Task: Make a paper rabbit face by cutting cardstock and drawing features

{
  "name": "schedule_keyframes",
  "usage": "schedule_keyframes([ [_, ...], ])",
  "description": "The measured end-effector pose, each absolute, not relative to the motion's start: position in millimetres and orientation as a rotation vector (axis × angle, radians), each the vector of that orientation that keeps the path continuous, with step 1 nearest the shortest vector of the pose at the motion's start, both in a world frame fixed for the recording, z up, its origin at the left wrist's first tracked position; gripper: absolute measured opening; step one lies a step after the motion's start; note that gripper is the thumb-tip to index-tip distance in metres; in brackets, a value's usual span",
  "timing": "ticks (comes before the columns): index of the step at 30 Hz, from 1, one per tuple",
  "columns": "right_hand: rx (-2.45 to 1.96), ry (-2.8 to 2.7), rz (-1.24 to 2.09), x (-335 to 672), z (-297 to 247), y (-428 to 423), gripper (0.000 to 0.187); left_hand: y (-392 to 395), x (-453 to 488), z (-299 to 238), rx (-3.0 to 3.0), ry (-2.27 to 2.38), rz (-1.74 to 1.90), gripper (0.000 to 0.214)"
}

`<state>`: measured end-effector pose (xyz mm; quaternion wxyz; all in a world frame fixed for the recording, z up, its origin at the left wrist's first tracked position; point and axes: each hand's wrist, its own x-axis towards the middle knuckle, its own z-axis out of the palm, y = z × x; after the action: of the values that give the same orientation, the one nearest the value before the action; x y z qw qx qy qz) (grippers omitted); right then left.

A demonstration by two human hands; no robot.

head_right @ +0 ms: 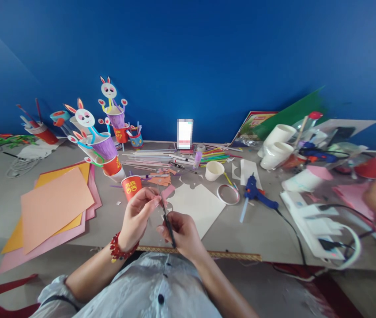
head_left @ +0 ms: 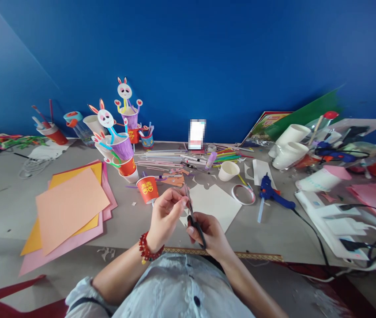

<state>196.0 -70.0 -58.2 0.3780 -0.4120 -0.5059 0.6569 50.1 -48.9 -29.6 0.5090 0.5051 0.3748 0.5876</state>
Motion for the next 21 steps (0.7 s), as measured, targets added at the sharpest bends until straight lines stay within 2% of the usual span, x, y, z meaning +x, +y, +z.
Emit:
schedule_keyframes([
  [21, -1.078, -1.307, 1.662, 197.3, -60.5, -70.1, 0.052, -49.9, 50.3, -27.9, 1.227, 0.938, 1.402, 0.022],
])
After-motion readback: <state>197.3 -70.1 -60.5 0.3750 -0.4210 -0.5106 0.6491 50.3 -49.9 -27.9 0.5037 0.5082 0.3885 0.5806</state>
